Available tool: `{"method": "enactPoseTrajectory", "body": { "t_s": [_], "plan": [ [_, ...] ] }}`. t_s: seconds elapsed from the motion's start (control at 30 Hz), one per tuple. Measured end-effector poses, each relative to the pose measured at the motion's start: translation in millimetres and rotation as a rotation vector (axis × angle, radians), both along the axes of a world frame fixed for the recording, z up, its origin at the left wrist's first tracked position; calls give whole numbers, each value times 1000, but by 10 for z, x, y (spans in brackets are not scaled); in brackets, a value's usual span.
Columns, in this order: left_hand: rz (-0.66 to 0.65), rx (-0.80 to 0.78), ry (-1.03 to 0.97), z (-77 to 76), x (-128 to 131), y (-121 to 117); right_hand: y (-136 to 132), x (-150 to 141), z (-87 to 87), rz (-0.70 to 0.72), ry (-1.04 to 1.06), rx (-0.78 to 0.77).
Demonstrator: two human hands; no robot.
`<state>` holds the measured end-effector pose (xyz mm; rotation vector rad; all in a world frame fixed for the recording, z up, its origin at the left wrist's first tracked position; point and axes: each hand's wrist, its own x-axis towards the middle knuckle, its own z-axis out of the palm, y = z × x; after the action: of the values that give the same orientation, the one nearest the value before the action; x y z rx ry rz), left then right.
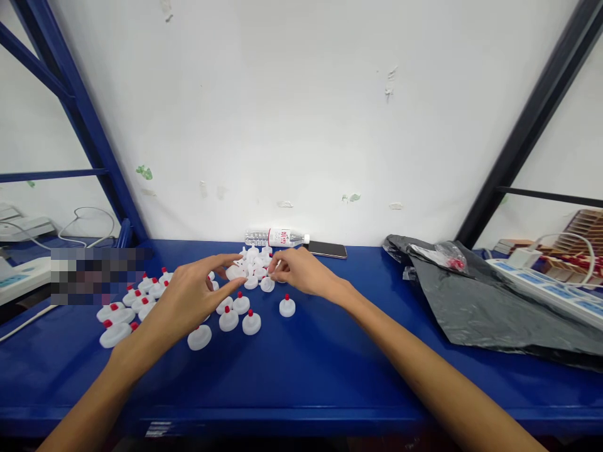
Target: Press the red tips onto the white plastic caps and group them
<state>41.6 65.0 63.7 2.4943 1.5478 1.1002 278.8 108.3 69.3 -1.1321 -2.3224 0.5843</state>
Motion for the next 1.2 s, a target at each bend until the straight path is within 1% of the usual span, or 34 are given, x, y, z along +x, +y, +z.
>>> {"method": "enactPoseTrajectory", "body": {
  "t_s": [0.1,0.2,0.37,0.43,0.53,0.67,0.8,0.93,1.07,1.13,1.2],
  "plan": [
    [11,-43,-8,-4,-3,6,-43,-68,61,38,294,17],
    [5,-63,-12,-14,-6,7,-120,-174,69,79,487,20],
    [-62,-22,-7,-26,30,-21,-193,-309,-37,110,597,-85],
    [-71,16,-31,-24,48,-34,-188,-319,-63,109,657,-130],
    [-55,77,-80,-15,62,-39,-172,-294,-53,97,734,-152],
    [-18,102,-108,-11,59,-34,-160,-262,-26,111,743,-183],
    [-42,119,-133,-21,61,-43,-143,-261,-44,120,734,-172],
    [-63,99,-180,-40,78,-54,-155,-278,-40,121,679,-114],
    [-73,56,-176,-46,94,-60,-187,-283,19,120,587,-29],
    [-81,31,-164,-29,94,-65,-180,-255,56,120,519,25],
    [-79,29,-173,0,85,-73,-151,-202,77,114,397,87]
  ]
}}
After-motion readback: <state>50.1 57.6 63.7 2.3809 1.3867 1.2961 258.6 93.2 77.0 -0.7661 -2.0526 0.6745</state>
